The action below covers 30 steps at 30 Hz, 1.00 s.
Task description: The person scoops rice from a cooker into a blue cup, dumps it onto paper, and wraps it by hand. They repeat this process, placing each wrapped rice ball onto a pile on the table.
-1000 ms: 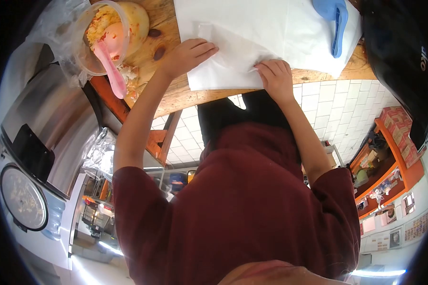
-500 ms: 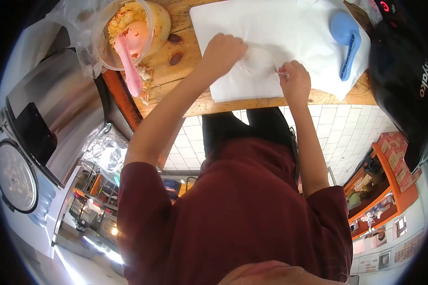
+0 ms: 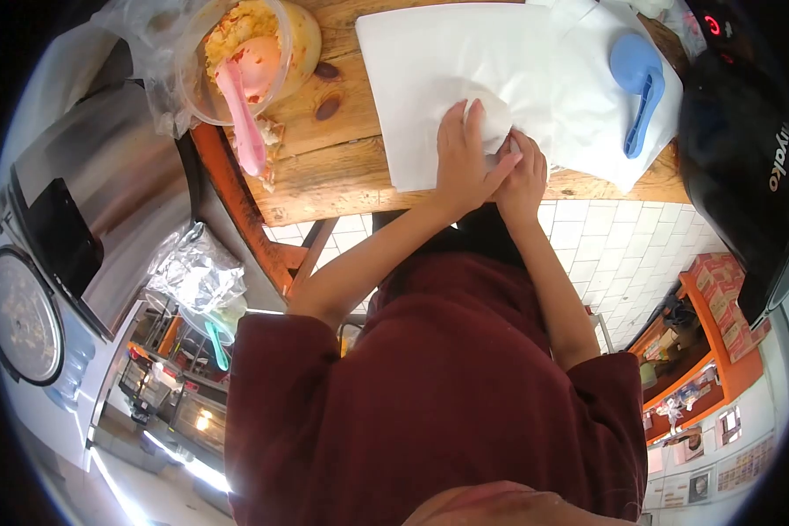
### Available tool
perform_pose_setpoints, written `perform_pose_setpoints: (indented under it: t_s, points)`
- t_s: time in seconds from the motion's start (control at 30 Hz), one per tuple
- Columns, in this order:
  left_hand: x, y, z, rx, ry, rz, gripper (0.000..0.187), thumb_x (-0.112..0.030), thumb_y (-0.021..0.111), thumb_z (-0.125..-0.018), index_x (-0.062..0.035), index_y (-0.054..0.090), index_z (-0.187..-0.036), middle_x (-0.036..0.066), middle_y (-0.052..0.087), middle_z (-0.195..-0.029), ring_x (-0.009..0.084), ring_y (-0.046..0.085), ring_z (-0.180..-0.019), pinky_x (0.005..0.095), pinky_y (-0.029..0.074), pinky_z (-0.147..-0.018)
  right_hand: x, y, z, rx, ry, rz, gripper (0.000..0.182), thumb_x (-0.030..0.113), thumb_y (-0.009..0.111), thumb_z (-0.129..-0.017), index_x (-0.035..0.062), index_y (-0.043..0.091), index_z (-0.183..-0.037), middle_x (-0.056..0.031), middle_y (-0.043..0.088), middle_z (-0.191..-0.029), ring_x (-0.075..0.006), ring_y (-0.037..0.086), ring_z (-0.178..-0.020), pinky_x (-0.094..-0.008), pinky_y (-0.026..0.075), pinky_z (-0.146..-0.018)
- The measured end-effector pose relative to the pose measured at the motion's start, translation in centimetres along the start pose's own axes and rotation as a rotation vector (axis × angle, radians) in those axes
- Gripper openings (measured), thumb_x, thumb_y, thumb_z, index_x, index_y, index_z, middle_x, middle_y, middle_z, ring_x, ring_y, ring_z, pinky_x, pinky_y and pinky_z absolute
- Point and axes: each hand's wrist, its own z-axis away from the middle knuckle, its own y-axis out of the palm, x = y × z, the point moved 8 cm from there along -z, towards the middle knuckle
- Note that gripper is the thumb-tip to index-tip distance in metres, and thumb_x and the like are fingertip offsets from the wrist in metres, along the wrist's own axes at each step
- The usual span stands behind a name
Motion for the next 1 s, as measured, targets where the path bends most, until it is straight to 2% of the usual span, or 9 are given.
perform_pose_setpoints:
  t_s: [0.27,0.37,0.47,0.57,0.63,0.7,0.83,0.97,1.0]
  points:
    - [2.3,1.9,-3.2,0.406,-0.555,0.307,0.073,-0.037,0.072,-0.077,-0.0049,0.037,-0.132,0.026,0.041,-0.126,0.0348,0.049,-0.11,0.0415,0.042,-0.089,-0.7,1.0,1.2,0.17,0.03,-0.146,0.049,0.012,0.058,-0.086,-0.0067,0.042,-0.129,-0.02,0.047,-0.127,-0.0341,0.048,-0.116,-0.0408,0.04,-0.096]
    - [1.4,3.8,-1.1,0.363,-0.761,0.907,0.063,-0.042,0.057,-0.089,-0.0053,0.034,-0.136,0.025,0.038,-0.132,0.0352,0.041,-0.123,0.0425,0.036,-0.1,-1.1,-0.5,0.2,-0.012,0.611,-1.388,0.07,0.008,0.062,-0.085,-0.0051,0.02,-0.139,-0.0169,0.042,-0.13,-0.0281,0.044,-0.121,-0.039,0.037,-0.1]
    - [-0.2,3.4,-1.4,0.106,-0.599,1.103,0.061,-0.047,0.037,-0.098,-0.0053,0.028,-0.141,0.024,0.031,-0.142,0.0343,0.027,-0.135,0.0428,0.023,-0.109,-2.7,-1.0,-0.8,-0.005,0.939,-1.154,0.062,0.008,0.062,-0.086,-0.0029,0.025,-0.135,-0.0183,0.041,-0.13,-0.0272,0.043,-0.123,-0.0388,0.042,-0.098]
    - [-1.0,-0.4,-6.6,0.217,-0.21,0.299,0.058,-0.046,0.035,-0.098,-0.0018,0.041,-0.135,0.021,0.03,-0.146,0.0321,0.028,-0.136,0.0405,0.02,-0.111,-3.6,-3.4,-5.1,-0.179,0.857,-1.439,0.059,0.007,0.061,-0.086,0.0005,0.027,-0.134,-0.0217,0.047,-0.125,-0.0347,0.055,-0.108,-0.041,0.054,-0.083]
    - [3.6,-6.1,-10.8,-0.225,-0.304,0.301,0.036,-0.017,0.063,-0.087,0.0029,0.056,-0.116,0.018,0.06,-0.115,0.028,0.055,-0.111,0.0348,0.041,-0.095,-4.6,-6.1,-8.4,-0.253,0.694,-1.421,0.054,0.008,0.059,-0.087,-0.0015,0.032,-0.133,-0.0231,0.052,-0.119,-0.0377,0.061,-0.099,-0.0399,0.057,-0.079]
    - [7.8,-8.6,-12.5,-0.614,-0.359,0.267,0.026,-0.01,0.063,-0.083,0.0006,0.058,-0.106,0.014,0.061,-0.109,0.0262,0.058,-0.102,0.0394,0.043,-0.087,-4.9,-8.3,-10.5,-0.281,0.54,-1.413,0.051,0.012,0.057,-0.089,-0.0049,0.036,-0.132,-0.0239,0.056,-0.116,-0.0373,0.063,-0.096,-0.0369,0.056,-0.081]
    - [8.8,-3.8,-14.6,-0.436,-0.302,-0.174,0.065,-0.02,0.056,-0.09,0.0108,0.026,-0.139,0.029,0.035,-0.139,0.0402,0.03,-0.13,0.0499,0.024,-0.105,-5.4,-7.1,-9.8,-0.307,0.679,-1.425,0.054,0.007,0.06,-0.085,-0.0013,0.034,-0.131,-0.0233,0.053,-0.116,-0.0387,0.063,-0.093,-0.0381,0.057,-0.075]
    - [8.1,-4.3,-14.4,-0.326,-0.5,-0.292,0.068,-0.019,0.059,-0.084,0.0036,0.028,-0.14,0.023,0.032,-0.139,0.0387,0.028,-0.127,0.0552,0.022,-0.101,-4.9,-5.3,-7.1,-0.21,0.827,-1.34,0.055,0.007,0.061,-0.084,-0.0011,0.034,-0.131,-0.0225,0.053,-0.116,-0.0372,0.063,-0.093,-0.0377,0.056,-0.076]
    - [6.5,-5.4,-14.1,-0.359,-0.408,-0.455,0.049,-0.016,0.061,-0.083,0.0014,0.043,-0.125,0.019,0.046,-0.122,0.0318,0.043,-0.113,0.0488,0.031,-0.093,-4.6,-5.1,-6.5,-0.185,0.848,-1.339,0.055,0.006,0.061,-0.084,-0.0009,0.034,-0.131,-0.0223,0.052,-0.116,-0.0367,0.063,-0.093,-0.0375,0.055,-0.076]
